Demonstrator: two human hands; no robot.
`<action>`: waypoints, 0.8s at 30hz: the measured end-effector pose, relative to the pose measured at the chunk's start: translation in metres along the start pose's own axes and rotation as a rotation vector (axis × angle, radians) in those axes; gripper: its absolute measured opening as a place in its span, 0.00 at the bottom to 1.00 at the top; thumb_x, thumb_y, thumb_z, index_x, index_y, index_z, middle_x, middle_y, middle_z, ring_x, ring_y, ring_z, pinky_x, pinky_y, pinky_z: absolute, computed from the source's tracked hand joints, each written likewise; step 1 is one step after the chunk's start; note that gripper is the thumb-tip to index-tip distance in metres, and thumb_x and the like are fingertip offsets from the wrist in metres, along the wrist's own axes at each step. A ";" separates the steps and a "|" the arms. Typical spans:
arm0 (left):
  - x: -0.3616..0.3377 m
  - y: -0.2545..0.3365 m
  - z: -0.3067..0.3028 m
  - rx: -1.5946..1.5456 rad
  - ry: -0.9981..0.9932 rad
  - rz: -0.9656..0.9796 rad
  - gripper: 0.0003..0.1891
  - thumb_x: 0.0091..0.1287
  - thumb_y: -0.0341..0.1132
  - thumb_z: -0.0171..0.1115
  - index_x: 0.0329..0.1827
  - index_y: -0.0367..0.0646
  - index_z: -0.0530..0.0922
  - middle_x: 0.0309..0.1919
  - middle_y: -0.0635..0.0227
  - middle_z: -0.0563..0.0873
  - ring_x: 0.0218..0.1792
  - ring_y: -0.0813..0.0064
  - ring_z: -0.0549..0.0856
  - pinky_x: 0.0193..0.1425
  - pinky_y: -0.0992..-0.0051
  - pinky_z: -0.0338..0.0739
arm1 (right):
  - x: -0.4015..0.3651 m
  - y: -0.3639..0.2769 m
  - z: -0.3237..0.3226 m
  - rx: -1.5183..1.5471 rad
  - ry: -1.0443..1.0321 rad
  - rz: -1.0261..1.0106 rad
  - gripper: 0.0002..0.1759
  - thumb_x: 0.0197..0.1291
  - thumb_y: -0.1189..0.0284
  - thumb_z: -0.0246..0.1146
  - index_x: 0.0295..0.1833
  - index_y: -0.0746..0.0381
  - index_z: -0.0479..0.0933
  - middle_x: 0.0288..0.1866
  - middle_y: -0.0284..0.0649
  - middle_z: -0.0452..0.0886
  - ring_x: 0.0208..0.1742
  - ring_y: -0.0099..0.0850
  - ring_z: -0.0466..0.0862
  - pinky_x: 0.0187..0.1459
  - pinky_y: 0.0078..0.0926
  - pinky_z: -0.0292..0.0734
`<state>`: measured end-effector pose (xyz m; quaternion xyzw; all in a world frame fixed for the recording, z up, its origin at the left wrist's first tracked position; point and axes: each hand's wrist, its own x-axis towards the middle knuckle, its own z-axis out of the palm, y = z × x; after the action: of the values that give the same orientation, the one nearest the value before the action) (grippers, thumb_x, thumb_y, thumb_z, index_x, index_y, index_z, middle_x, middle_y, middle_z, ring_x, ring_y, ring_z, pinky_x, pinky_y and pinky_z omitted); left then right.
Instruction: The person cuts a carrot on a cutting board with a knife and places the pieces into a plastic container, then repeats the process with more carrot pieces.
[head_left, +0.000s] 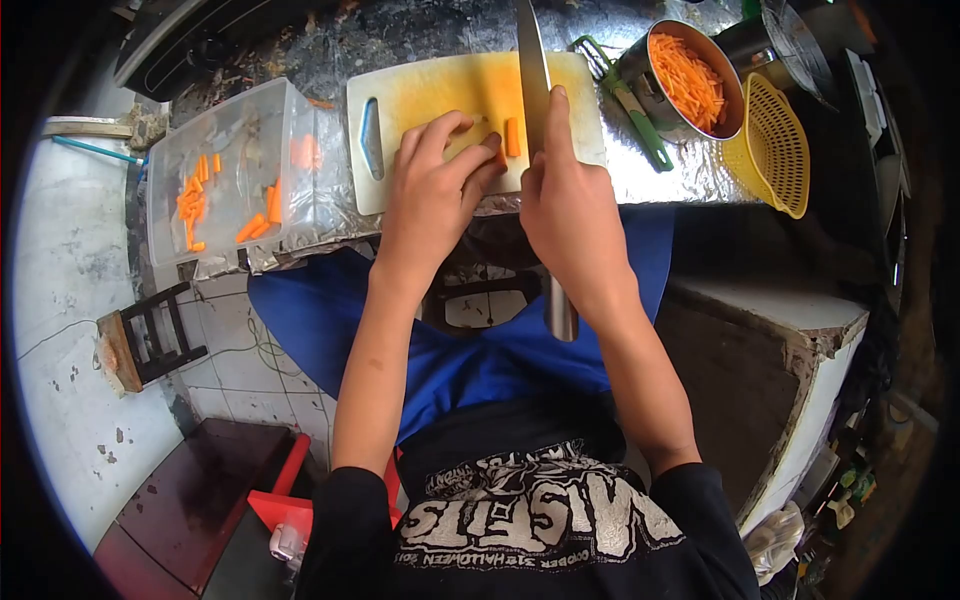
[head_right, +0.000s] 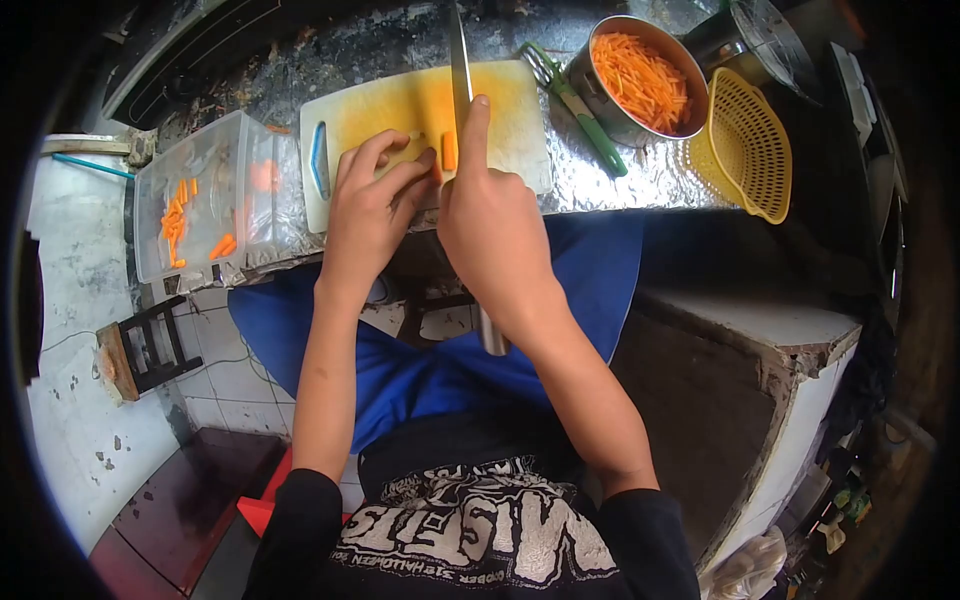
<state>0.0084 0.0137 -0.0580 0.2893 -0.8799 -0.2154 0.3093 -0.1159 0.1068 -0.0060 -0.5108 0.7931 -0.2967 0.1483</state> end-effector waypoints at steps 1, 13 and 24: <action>-0.001 0.000 0.001 -0.016 -0.007 -0.021 0.14 0.62 0.33 0.74 0.51 0.43 0.88 0.56 0.61 0.83 0.58 0.56 0.80 0.62 0.60 0.77 | -0.002 0.003 -0.003 -0.002 0.007 -0.005 0.43 0.62 0.77 0.62 0.78 0.80 0.50 0.20 0.58 0.80 0.24 0.57 0.84 0.27 0.51 0.80; 0.019 0.021 0.007 0.186 -0.071 0.064 0.21 0.64 0.33 0.71 0.59 0.36 0.82 0.62 0.57 0.81 0.66 0.55 0.77 0.69 0.61 0.72 | -0.035 0.017 -0.026 0.085 0.178 0.042 0.33 0.63 0.81 0.61 0.76 0.60 0.69 0.29 0.56 0.83 0.30 0.53 0.86 0.36 0.47 0.79; 0.032 0.015 -0.028 -0.074 0.183 -0.136 0.09 0.68 0.33 0.70 0.34 0.36 0.84 0.30 0.58 0.86 0.29 0.58 0.85 0.33 0.65 0.76 | -0.055 0.028 -0.036 0.171 0.133 0.104 0.35 0.63 0.83 0.62 0.77 0.61 0.67 0.30 0.57 0.81 0.31 0.53 0.85 0.37 0.46 0.77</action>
<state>0.0007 -0.0018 -0.0162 0.3554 -0.8177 -0.2408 0.3836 -0.1316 0.1765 0.0011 -0.4335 0.7984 -0.3887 0.1536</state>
